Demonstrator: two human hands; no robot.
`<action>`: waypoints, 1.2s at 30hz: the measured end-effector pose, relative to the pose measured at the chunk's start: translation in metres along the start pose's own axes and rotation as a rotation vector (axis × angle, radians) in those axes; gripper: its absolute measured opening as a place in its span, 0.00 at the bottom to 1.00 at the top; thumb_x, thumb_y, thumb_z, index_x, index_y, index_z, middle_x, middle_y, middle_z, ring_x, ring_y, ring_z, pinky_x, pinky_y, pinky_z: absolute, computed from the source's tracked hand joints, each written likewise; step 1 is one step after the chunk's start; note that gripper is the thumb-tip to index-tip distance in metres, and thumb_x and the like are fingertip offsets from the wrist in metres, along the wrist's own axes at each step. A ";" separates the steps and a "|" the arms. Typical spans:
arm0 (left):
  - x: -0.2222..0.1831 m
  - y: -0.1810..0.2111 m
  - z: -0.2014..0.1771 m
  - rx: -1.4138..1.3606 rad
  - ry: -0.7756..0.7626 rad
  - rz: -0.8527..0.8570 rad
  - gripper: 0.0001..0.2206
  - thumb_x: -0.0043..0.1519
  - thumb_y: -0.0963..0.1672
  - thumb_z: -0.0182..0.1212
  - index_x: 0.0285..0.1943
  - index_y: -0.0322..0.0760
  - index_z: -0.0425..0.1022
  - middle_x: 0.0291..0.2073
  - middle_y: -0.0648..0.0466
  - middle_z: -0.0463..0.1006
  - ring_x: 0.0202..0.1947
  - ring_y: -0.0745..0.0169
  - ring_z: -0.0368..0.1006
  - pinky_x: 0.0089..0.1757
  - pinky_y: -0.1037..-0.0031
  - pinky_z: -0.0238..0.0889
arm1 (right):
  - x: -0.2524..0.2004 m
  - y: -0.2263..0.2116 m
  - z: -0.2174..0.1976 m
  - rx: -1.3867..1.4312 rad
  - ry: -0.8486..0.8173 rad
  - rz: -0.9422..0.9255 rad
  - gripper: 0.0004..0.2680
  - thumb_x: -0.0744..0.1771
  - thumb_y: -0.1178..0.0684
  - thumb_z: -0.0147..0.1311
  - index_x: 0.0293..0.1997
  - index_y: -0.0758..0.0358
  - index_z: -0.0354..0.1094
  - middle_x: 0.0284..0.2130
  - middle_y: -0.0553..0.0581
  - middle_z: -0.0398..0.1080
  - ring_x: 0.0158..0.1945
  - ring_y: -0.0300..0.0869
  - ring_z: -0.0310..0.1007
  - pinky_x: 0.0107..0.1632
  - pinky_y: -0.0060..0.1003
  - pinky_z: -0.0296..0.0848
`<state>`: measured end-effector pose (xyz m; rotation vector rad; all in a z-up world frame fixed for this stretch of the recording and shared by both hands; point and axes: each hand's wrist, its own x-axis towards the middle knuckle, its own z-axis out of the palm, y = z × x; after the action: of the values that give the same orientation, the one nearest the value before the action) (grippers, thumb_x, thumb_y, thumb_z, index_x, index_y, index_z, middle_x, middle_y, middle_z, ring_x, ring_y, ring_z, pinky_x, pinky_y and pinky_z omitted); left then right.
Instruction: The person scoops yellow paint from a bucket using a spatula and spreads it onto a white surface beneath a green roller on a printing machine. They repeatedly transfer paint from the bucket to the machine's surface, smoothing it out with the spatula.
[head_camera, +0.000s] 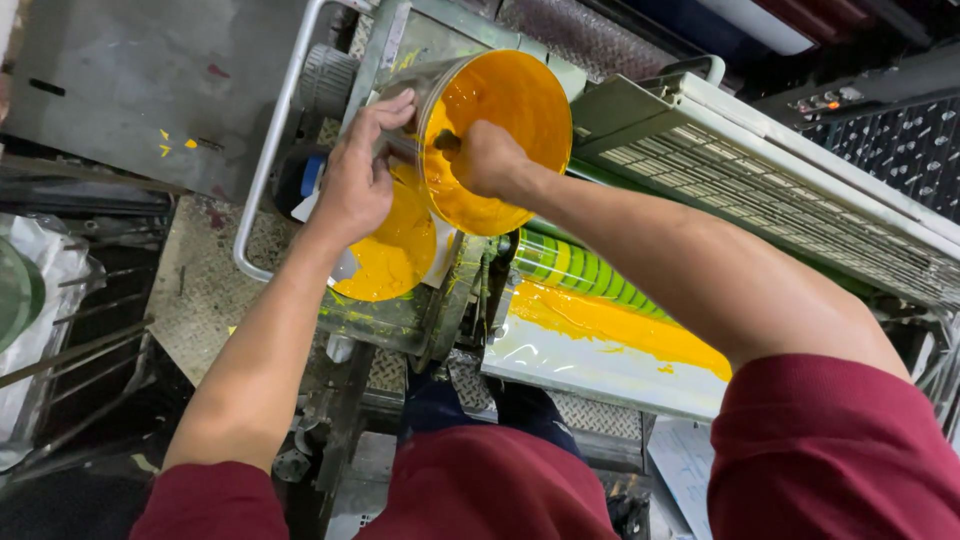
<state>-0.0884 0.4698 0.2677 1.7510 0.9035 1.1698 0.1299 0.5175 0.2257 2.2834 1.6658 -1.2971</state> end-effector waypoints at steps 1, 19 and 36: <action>0.000 0.000 0.001 -0.032 0.003 -0.002 0.30 0.49 0.26 0.40 0.62 0.28 0.63 0.69 0.40 0.68 0.74 0.46 0.63 0.72 0.66 0.51 | 0.003 0.003 -0.002 -0.300 0.120 -0.181 0.13 0.67 0.44 0.53 0.41 0.67 0.74 0.31 0.62 0.73 0.32 0.49 0.72 0.33 0.44 0.65; 0.005 -0.039 -0.005 -0.146 0.045 -0.094 0.29 0.49 0.26 0.38 0.61 0.29 0.61 0.70 0.43 0.67 0.74 0.50 0.61 0.71 0.66 0.51 | -0.033 -0.012 -0.076 -0.851 0.152 -0.712 0.17 0.64 0.58 0.49 0.60 0.72 0.64 0.54 0.69 0.69 0.61 0.61 0.65 0.62 0.55 0.61; -0.090 -0.054 -0.048 -0.222 0.499 -0.358 0.30 0.58 0.31 0.54 0.72 0.32 0.63 0.73 0.47 0.66 0.75 0.56 0.60 0.71 0.61 0.49 | -0.099 0.036 -0.087 0.853 -0.214 -0.138 0.12 0.70 0.47 0.47 0.42 0.64 0.75 0.23 0.48 0.71 0.19 0.30 0.58 0.23 0.27 0.55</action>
<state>-0.1683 0.4233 0.1984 1.0755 1.2628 1.4219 0.2028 0.4659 0.3293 2.2444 1.3636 -2.5633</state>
